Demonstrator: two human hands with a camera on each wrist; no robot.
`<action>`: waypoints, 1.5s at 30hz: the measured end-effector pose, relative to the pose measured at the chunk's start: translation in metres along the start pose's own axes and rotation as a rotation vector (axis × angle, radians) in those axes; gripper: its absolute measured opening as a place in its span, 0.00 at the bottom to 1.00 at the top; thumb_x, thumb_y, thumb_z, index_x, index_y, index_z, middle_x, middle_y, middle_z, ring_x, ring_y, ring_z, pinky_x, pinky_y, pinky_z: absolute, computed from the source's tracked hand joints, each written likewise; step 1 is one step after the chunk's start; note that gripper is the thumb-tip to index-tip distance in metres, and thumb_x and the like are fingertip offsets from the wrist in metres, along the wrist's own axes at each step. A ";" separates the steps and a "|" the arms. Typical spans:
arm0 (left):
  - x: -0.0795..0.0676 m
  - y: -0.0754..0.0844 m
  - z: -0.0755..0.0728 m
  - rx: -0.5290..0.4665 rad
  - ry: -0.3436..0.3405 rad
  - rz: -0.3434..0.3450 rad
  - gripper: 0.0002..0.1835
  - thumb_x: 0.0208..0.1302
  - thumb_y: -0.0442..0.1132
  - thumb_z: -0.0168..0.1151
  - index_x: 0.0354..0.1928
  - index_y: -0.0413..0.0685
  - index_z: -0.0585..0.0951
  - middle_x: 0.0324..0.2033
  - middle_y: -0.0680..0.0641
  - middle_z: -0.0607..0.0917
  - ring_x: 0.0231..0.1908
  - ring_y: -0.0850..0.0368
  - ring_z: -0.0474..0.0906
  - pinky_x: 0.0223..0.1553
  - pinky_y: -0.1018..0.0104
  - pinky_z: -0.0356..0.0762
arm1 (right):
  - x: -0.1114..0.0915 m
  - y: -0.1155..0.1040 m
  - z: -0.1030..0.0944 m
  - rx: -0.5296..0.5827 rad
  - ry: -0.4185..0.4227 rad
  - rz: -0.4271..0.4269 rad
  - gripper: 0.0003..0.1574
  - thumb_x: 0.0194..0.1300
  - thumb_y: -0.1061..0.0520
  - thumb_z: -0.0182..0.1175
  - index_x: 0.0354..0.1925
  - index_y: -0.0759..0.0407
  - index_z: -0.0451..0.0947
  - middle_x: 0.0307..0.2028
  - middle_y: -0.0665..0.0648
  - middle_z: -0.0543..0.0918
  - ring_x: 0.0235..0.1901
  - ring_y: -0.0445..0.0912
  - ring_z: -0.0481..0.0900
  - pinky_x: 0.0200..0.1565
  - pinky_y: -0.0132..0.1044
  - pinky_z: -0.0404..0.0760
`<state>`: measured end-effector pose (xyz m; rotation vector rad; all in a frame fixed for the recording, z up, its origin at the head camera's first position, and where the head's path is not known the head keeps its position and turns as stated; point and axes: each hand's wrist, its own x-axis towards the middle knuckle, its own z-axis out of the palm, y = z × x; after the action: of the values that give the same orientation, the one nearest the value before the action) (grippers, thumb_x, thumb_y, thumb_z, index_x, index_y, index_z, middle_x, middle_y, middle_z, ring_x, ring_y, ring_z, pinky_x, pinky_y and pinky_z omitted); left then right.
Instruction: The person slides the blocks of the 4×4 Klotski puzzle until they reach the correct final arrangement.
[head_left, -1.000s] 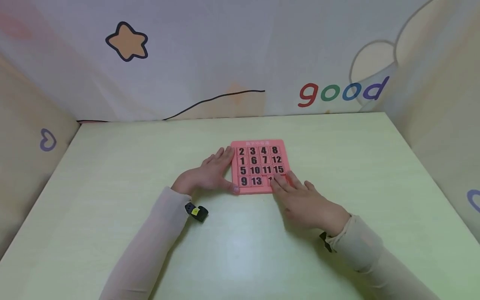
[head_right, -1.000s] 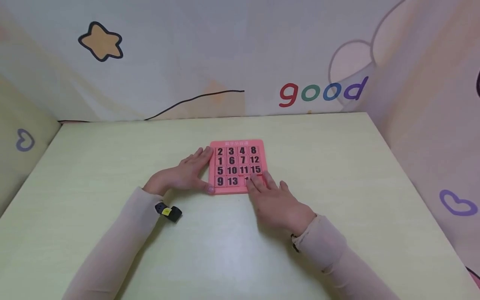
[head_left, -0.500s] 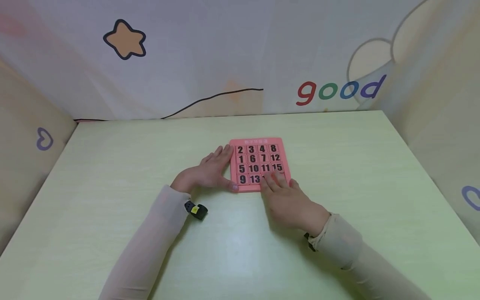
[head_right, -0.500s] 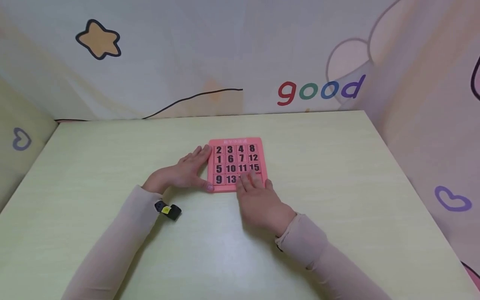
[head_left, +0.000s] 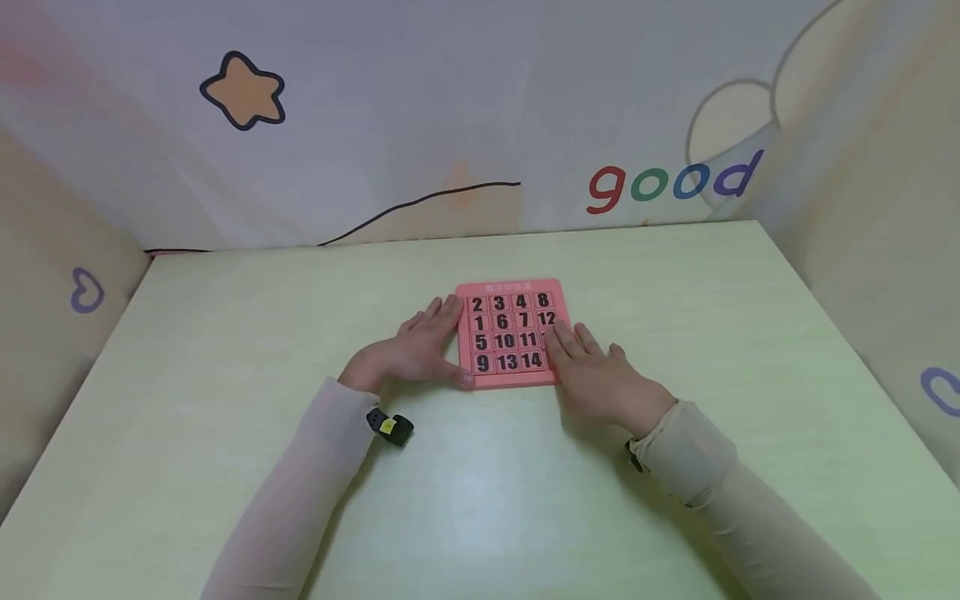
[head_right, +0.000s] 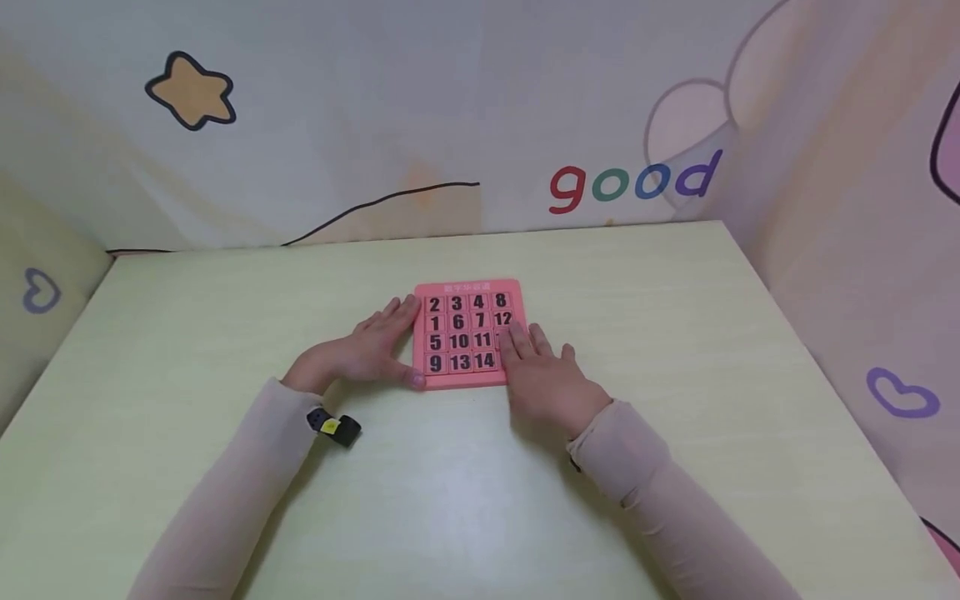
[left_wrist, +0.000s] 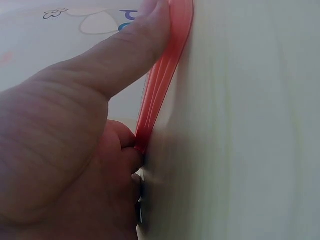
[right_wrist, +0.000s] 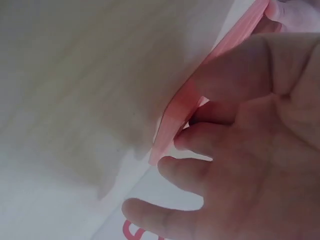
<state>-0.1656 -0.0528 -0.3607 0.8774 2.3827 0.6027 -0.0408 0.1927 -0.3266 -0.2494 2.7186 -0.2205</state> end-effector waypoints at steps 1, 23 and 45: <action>0.000 0.000 0.000 0.003 0.002 0.002 0.68 0.55 0.61 0.74 0.81 0.50 0.34 0.79 0.51 0.32 0.76 0.54 0.20 0.74 0.52 0.26 | 0.000 0.000 0.000 -0.004 -0.007 0.002 0.40 0.76 0.60 0.41 0.79 0.66 0.41 0.79 0.64 0.39 0.77 0.64 0.34 0.68 0.73 0.46; 0.002 0.003 -0.005 0.016 0.002 -0.008 0.68 0.56 0.60 0.74 0.81 0.48 0.34 0.79 0.48 0.33 0.77 0.51 0.21 0.75 0.53 0.27 | -0.024 -0.001 -0.012 -0.051 -0.033 -0.078 0.39 0.75 0.60 0.49 0.78 0.67 0.50 0.78 0.67 0.47 0.75 0.68 0.43 0.64 0.75 0.57; -0.002 0.020 0.006 0.095 0.000 -0.019 0.71 0.54 0.68 0.71 0.80 0.49 0.30 0.77 0.48 0.24 0.76 0.44 0.20 0.74 0.45 0.25 | 0.024 0.010 -0.023 0.048 -0.087 0.004 0.49 0.75 0.50 0.54 0.80 0.63 0.39 0.79 0.63 0.37 0.77 0.64 0.34 0.67 0.73 0.48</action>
<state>-0.1520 -0.0392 -0.3537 0.8943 2.4341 0.4853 -0.0733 0.2006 -0.3165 -0.2339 2.6238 -0.2674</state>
